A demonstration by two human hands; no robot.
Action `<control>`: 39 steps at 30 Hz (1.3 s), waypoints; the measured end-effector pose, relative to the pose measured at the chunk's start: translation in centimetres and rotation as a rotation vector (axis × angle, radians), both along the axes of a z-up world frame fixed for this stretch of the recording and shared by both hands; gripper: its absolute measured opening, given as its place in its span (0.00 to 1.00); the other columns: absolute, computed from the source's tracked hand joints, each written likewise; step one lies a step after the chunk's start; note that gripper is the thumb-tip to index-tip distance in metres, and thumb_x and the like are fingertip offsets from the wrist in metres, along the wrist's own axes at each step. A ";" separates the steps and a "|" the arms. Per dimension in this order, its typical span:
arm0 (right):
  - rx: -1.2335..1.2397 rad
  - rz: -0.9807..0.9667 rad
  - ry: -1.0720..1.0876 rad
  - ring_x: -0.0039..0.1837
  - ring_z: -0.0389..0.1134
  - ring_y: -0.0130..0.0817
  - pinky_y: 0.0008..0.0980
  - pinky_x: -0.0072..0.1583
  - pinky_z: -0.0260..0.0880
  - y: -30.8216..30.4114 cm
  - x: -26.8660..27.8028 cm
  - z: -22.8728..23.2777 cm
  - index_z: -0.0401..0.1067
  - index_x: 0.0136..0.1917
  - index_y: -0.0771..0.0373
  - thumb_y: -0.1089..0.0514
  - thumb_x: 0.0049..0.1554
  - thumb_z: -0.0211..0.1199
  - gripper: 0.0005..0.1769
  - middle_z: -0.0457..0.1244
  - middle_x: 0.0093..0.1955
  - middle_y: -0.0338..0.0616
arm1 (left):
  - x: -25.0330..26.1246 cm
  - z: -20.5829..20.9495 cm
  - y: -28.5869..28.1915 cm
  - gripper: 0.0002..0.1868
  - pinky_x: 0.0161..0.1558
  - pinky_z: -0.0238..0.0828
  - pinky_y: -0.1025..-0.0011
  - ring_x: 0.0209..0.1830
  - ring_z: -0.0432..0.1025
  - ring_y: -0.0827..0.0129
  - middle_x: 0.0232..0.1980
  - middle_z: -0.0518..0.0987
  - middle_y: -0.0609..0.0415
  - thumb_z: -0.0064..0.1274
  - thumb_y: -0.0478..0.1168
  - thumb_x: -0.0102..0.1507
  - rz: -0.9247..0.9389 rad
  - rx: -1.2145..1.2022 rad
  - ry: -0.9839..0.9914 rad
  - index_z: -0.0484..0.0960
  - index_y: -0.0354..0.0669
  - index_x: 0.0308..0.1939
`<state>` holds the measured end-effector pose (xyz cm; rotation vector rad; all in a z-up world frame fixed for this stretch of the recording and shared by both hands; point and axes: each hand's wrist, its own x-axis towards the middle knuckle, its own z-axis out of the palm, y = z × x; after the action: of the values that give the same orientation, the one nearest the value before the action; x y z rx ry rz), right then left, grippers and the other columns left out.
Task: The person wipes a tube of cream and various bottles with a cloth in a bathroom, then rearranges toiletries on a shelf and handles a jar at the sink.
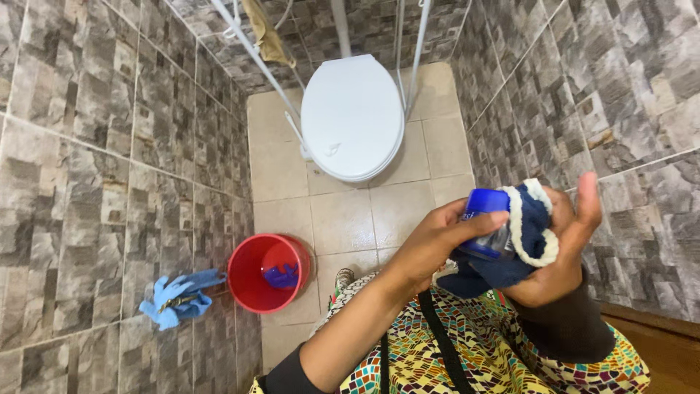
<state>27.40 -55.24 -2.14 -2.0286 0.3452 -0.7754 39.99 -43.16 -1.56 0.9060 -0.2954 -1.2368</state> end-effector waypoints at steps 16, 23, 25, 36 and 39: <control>0.333 -0.030 -0.100 0.74 0.65 0.40 0.37 0.75 0.64 -6.0 -2.9 -0.7 0.51 0.79 0.66 0.67 0.56 0.67 0.43 0.60 0.73 0.54 | 1.1 -0.4 -4.2 0.32 0.58 0.69 0.70 0.52 0.76 0.68 0.54 0.83 0.44 0.46 0.62 0.73 0.006 -0.241 0.153 0.74 0.36 0.64; 0.290 -0.064 -0.098 0.68 0.65 0.31 0.29 0.71 0.65 -0.5 3.1 -1.9 0.58 0.73 0.71 0.67 0.61 0.68 0.32 0.62 0.65 0.47 | 5.2 1.0 3.9 0.36 0.57 0.72 0.65 0.50 0.78 0.65 0.53 0.81 0.42 0.47 0.62 0.72 0.193 -0.062 -0.020 0.71 0.28 0.65; 0.406 -0.024 -0.156 0.65 0.66 0.30 0.29 0.70 0.65 2.3 5.3 -2.2 0.56 0.77 0.69 0.66 0.59 0.68 0.37 0.63 0.62 0.45 | 6.7 1.9 7.0 0.38 0.54 0.72 0.64 0.51 0.76 0.65 0.53 0.80 0.44 0.56 0.57 0.64 0.297 0.029 -0.178 0.69 0.33 0.68; 0.188 0.021 -0.158 0.72 0.62 0.35 0.35 0.75 0.57 12.6 16.4 -0.3 0.59 0.76 0.68 0.56 0.65 0.59 0.29 0.60 0.65 0.49 | 11.3 -1.3 15.9 0.33 0.60 0.68 0.72 0.55 0.71 0.74 0.56 0.77 0.55 0.52 0.55 0.64 0.255 0.002 -0.220 0.71 0.36 0.65; -0.293 -0.256 -0.046 0.68 0.58 0.41 0.40 0.71 0.54 10.7 17.5 0.2 0.56 0.74 0.70 0.53 0.57 0.62 0.37 0.58 0.65 0.51 | 14.0 -0.4 13.8 0.27 0.55 0.69 0.70 0.50 0.72 0.72 0.52 0.77 0.52 0.49 0.55 0.66 0.378 0.054 -0.255 0.75 0.38 0.60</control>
<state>44.86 -44.56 -1.89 -2.2621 0.4950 -1.0809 53.98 -29.35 -1.95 1.1116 -0.2777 -0.7850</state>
